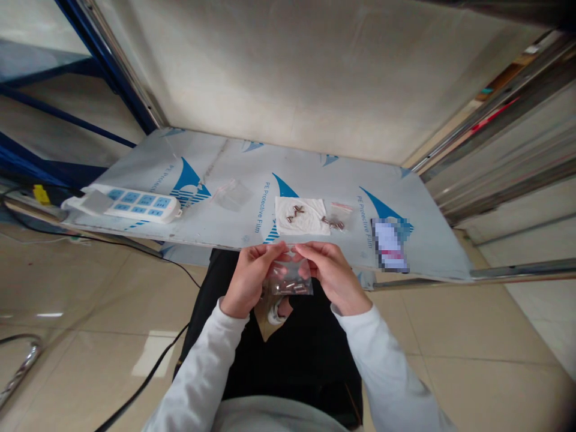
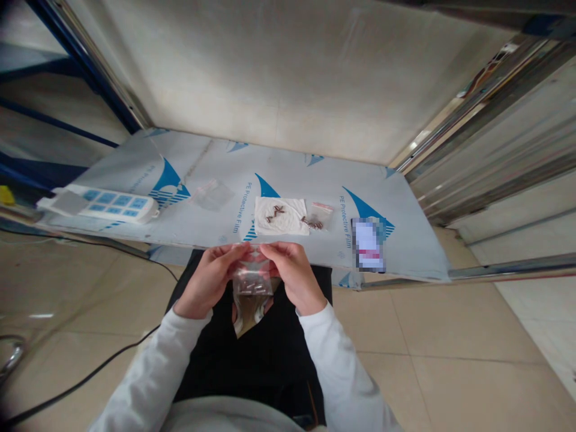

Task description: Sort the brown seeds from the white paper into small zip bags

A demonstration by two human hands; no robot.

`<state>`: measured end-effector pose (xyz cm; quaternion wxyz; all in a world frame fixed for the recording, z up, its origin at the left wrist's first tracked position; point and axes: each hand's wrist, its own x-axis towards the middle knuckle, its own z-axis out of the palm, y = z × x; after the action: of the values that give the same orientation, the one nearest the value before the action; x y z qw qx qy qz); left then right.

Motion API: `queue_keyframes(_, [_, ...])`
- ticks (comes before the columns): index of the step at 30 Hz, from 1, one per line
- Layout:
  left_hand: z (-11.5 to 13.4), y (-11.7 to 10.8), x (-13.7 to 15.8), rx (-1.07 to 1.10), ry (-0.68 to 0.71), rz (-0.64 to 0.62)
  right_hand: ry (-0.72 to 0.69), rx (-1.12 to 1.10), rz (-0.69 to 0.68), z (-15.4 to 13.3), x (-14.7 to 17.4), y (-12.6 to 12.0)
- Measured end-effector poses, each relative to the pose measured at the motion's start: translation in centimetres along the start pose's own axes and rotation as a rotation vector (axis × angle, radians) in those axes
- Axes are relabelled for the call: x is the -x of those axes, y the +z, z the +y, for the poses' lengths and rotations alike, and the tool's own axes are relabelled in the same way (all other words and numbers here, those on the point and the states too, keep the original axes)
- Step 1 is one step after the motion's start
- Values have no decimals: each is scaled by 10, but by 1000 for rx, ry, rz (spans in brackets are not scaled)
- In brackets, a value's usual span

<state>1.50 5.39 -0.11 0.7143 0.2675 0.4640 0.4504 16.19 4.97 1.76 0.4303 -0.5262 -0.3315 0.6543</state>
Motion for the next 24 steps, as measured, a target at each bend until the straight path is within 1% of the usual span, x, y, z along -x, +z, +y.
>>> queue_keyframes(2, [0,-1,0,-21,20,12,-19,18,11,0,0,0])
queue_keyframes(6, [-3,-2,1,-119,123,45,-37,58,3,3,2,1])
queue_keyframes(8, [-5,-2,2,-168,153,37,-66,78,-7,7,6,2])
queue_keyframes(11, [-9,-3,0,-179,116,-38,-102,143,-10,12,12,-2])
queue_keyframes(13, [-11,-4,-4,-183,88,-69,-131,176,37,8,9,-12])
queue_keyframes(14, [-11,-6,-7,-201,94,-58,-155,187,86,4,4,-21])
queue_keyframes(16, [-11,-14,-16,-274,160,2,-222,223,217,-6,-14,-47])
queue_keyframes(19, [-6,-32,-34,-444,320,132,-318,349,415,-20,-57,-99])
queue_keyframes(20, [-3,-39,-41,-521,365,183,-336,419,490,-23,-73,-117])
queue_keyframes(22, [4,-51,-55,-706,434,297,-347,638,625,-25,-98,-147])
queue_keyframes(24, [12,-62,-70,-891,472,428,-402,897,774,-23,-113,-166])
